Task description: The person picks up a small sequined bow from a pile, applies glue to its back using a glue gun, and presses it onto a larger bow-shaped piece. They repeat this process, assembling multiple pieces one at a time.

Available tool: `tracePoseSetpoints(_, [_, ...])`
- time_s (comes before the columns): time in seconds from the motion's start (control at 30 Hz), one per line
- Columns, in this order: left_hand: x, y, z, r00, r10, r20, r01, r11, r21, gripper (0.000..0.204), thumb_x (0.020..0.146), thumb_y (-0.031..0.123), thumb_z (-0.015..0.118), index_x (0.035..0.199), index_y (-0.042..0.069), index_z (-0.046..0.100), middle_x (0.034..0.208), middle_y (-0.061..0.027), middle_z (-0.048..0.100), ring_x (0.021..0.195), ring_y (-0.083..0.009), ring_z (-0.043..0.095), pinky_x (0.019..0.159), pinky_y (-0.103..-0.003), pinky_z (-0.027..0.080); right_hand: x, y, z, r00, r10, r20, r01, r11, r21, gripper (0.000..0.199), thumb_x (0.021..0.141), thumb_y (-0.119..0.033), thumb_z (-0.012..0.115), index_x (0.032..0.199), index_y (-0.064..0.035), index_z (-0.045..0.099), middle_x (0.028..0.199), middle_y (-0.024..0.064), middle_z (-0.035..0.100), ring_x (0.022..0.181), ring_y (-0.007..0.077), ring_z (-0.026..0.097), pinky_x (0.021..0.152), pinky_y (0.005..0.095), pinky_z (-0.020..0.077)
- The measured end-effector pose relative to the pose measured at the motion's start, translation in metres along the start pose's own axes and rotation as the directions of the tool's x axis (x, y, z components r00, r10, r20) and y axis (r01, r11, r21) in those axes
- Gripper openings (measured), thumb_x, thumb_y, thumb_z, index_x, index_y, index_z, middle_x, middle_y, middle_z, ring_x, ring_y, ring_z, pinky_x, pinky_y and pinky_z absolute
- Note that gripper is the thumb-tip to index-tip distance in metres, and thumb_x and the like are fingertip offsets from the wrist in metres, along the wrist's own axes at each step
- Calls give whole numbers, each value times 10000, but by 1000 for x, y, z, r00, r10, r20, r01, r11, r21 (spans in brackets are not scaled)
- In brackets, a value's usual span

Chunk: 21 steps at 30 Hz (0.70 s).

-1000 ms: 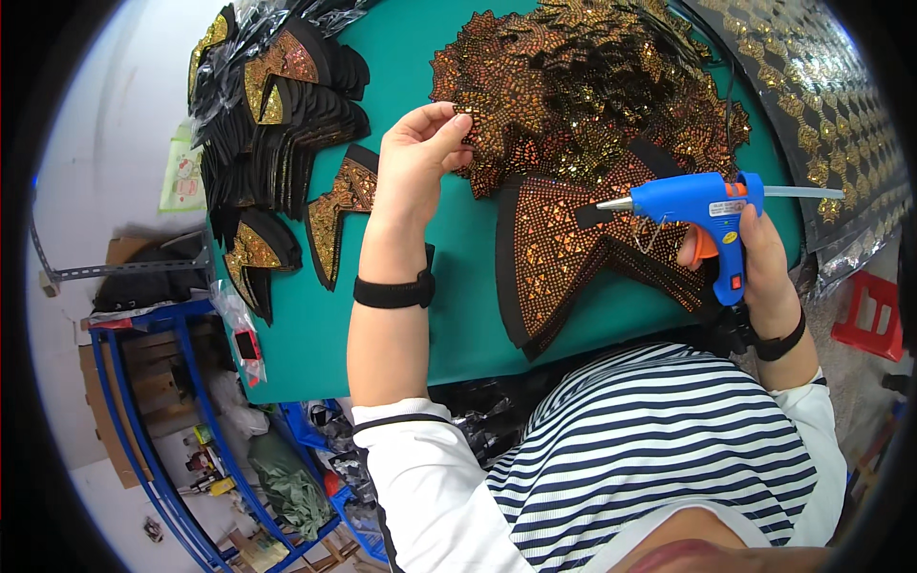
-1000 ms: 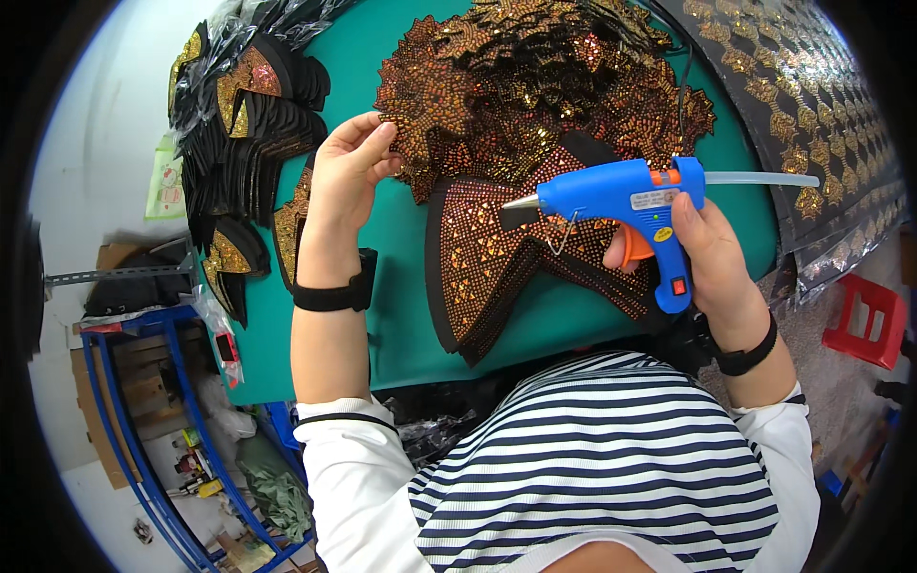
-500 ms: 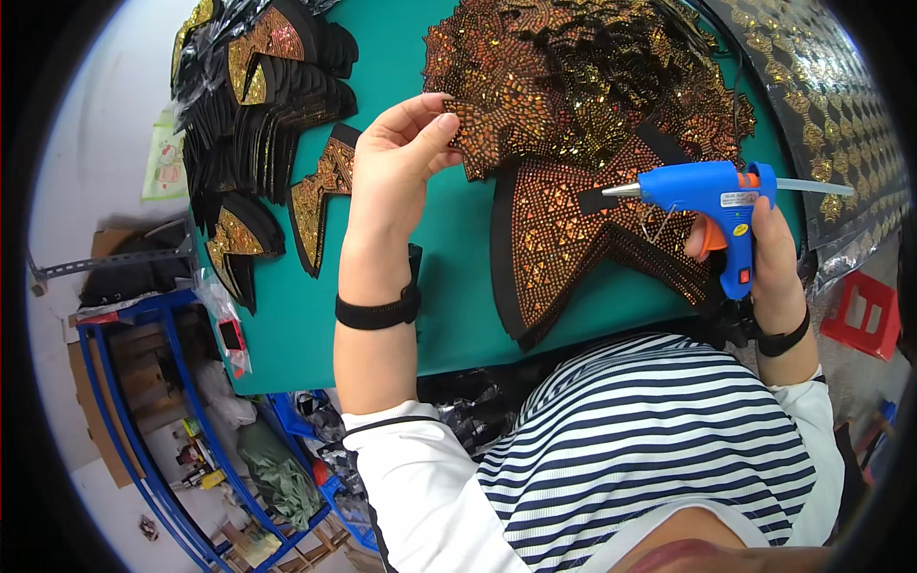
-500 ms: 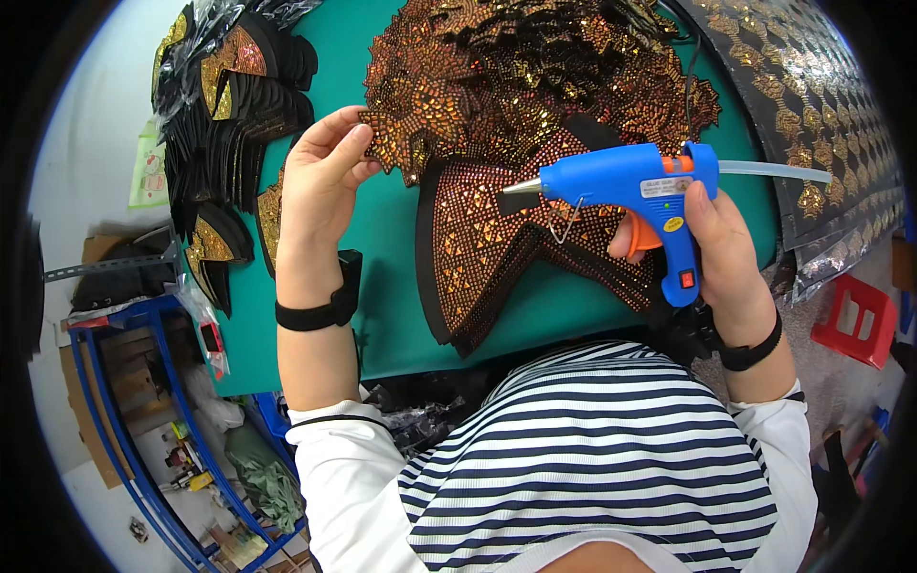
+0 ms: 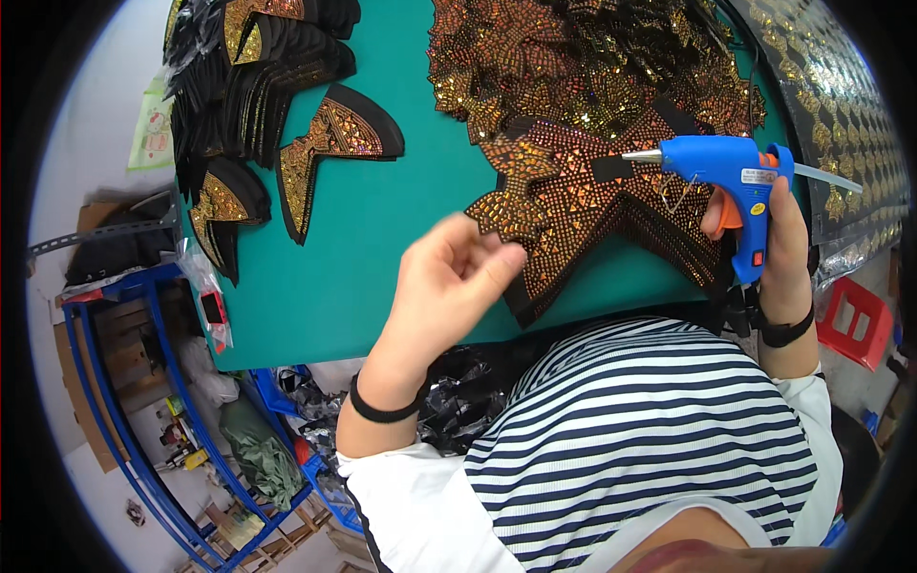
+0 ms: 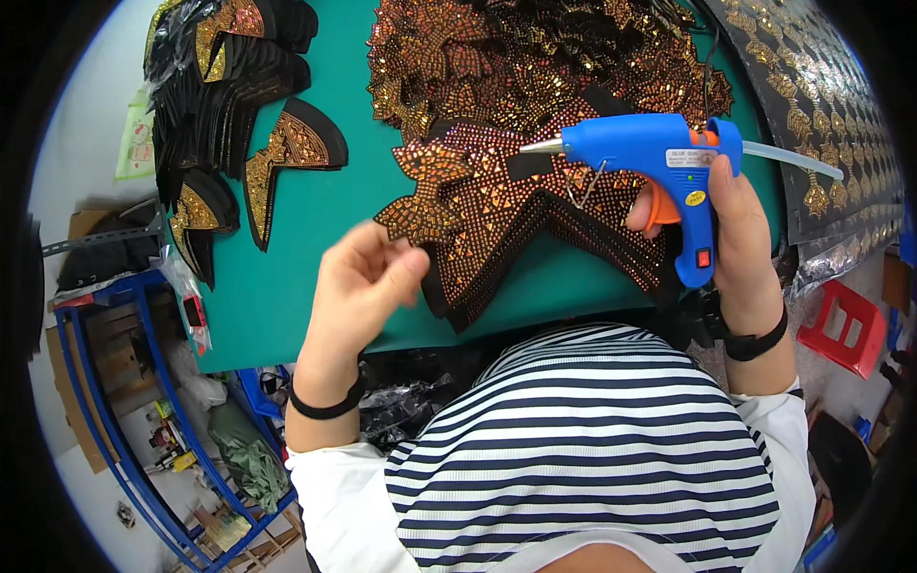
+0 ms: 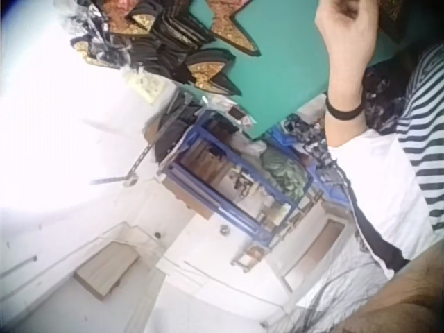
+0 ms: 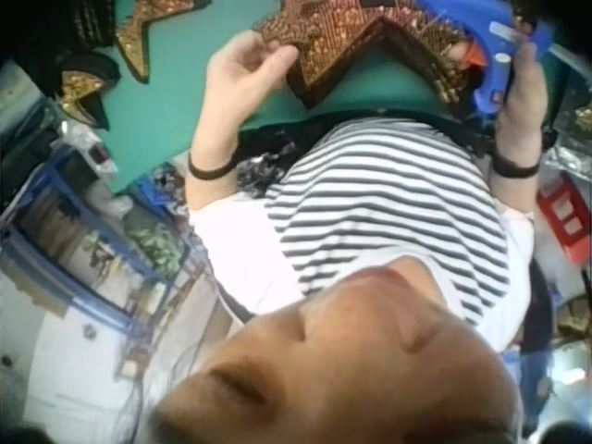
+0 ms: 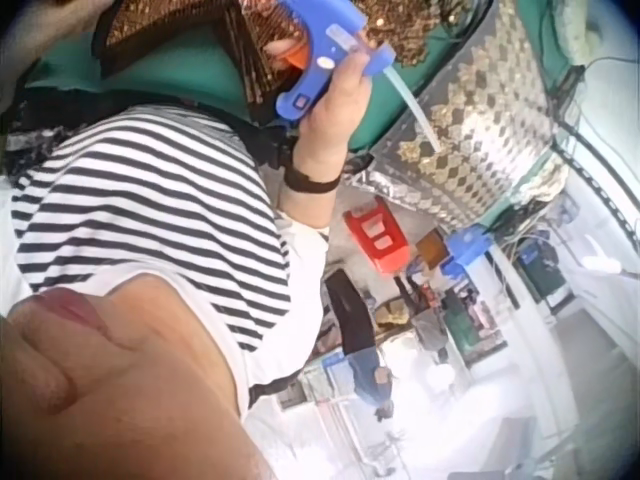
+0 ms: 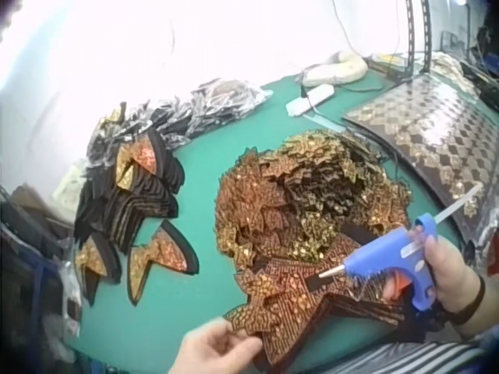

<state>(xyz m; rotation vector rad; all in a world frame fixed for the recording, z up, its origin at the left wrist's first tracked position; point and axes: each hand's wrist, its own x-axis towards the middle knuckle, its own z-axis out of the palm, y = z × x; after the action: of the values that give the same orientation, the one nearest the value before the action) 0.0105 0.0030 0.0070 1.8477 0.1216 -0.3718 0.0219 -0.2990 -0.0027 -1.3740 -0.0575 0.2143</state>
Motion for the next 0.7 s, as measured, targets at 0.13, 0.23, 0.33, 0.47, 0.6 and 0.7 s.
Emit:
tracePoseSetpoints(0.13, [8, 19, -4, 960, 264, -95, -210, 899, 384, 196, 716, 155, 687, 642, 15, 571, 515, -13, 511, 448, -57, 438, 418, -216, 350, 0, -2, -4, 1000, -2, 16, 2, 999, -44, 608, 887, -504, 308, 1059, 51, 487, 743, 151, 598, 635, 165, 573, 607, 248, 448])
tracePoseSetpoints(0.23, [44, 20, -4, 827, 562, -5, -489, 724, 487, 198, 763, 79, 632, 943, 5, 594, 790, -27, 589, 651, -70, 521, 536, -198, 405, 0, -11, -3, 998, 24, 62, -15, 992, -128, 597, 884, -494, 333, 1070, 52, 486, 761, 148, 604, 647, 161, 578, 612, 248, 450])
tracePoseSetpoints(0.33, [55, 20, -3, 872, 458, 171, -470, 689, 552, 270, 733, 54, 645, 998, 25, 599, 911, -52, 602, 729, -105, 556, 593, -222, 443, -3, -22, 2, 996, 63, 57, -51, 980, -192, 507, 898, -429, 362, 1052, 28, 520, 786, 107, 619, 695, 142, 583, 625, 225, 452])
tracePoseSetpoints(0.47, [54, 16, -10, 940, 341, 32, -321, 843, 431, 248, 713, 34, 664, 952, 14, 602, 814, -11, 583, 681, -60, 524, 559, -192, 421, 0, -37, 4, 993, 96, 75, -67, 947, -315, 476, 889, -420, 400, 1065, 5, 523, 776, 89, 615, 705, 134, 579, 634, 231, 448])
tracePoseSetpoints(0.6, [55, 14, -22, 971, 231, 55, -236, 964, 125, 185, 748, 24, 642, 930, 6, 610, 741, 40, 529, 632, -10, 466, 538, -148, 380, 4, -44, 4, 991, 105, 85, -67, 928, -366, 474, 882, -402, 432, 1123, 2, 489, 790, 83, 597, 725, 136, 574, 645, 243, 445])
tracePoseSetpoints(0.7, [54, 15, -28, 979, 145, 143, -158, 984, 83, 241, 747, 19, 643, 983, 0, 599, 737, 36, 528, 626, -14, 475, 543, -146, 381, 7, -41, 3, 991, 105, 85, -71, 943, -326, 480, 880, -378, 451, 1180, -3, 453, 815, 89, 585, 740, 141, 571, 659, 246, 441])
